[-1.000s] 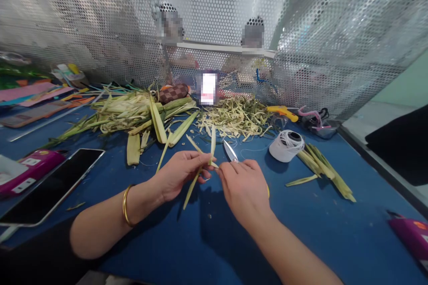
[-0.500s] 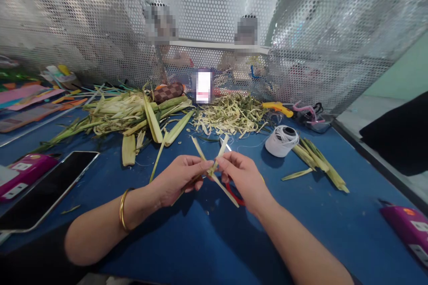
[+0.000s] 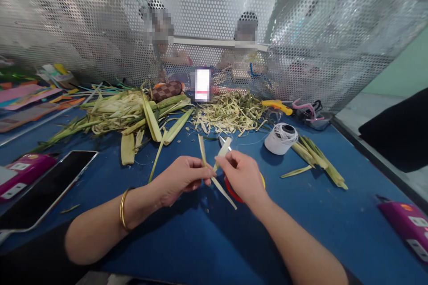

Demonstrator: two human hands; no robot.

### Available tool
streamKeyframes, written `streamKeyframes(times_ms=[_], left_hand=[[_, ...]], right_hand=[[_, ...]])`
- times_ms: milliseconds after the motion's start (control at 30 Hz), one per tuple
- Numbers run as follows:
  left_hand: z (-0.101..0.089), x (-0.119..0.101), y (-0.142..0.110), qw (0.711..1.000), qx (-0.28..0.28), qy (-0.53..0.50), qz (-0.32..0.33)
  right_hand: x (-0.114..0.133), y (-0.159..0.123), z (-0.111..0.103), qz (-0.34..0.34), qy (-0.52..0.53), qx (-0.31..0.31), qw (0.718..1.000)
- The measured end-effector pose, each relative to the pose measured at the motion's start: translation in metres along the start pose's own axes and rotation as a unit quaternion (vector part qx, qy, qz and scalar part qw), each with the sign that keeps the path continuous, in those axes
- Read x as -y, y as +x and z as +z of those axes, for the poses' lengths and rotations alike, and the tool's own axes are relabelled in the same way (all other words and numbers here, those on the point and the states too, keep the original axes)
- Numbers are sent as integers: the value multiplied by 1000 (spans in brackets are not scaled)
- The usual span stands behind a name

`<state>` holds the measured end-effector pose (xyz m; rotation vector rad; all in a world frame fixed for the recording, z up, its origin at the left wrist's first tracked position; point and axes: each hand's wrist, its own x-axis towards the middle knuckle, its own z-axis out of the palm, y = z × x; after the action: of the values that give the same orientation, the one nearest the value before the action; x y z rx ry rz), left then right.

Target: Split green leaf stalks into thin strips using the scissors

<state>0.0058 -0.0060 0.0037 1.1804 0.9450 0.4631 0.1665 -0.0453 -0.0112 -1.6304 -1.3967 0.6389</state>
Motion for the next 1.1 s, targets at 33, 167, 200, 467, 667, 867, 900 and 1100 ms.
streamKeyframes(times_ms=[33,167,200,467,667,867,900,1100], left_hand=[[-1,0,0,1000,8,4,0],[-1,-2,-2,999,43,22,6],[-1,-2,-2,998,54,26,5],[4,0,-4,989,115,89,12],[5,3,-4,987,133,91,22],[6,5,-4,983,167,71,33],[6,6,-4,983,168,62,30],[7,6,-5,989,145,36,19]], right_hand=[[1,0,-5,-30,-52,-45,997],[7,-1,-19,-201,-179,-192,944],[9,-1,-19,-238,-192,-175,936],[8,-2,-5,-137,-67,95,984],[4,-1,-3,-108,45,31,993],[0,-2,5,-186,2,-110,976],[0,-3,6,-190,-4,-115,975],[0,-2,6,-169,-13,-99,980]])
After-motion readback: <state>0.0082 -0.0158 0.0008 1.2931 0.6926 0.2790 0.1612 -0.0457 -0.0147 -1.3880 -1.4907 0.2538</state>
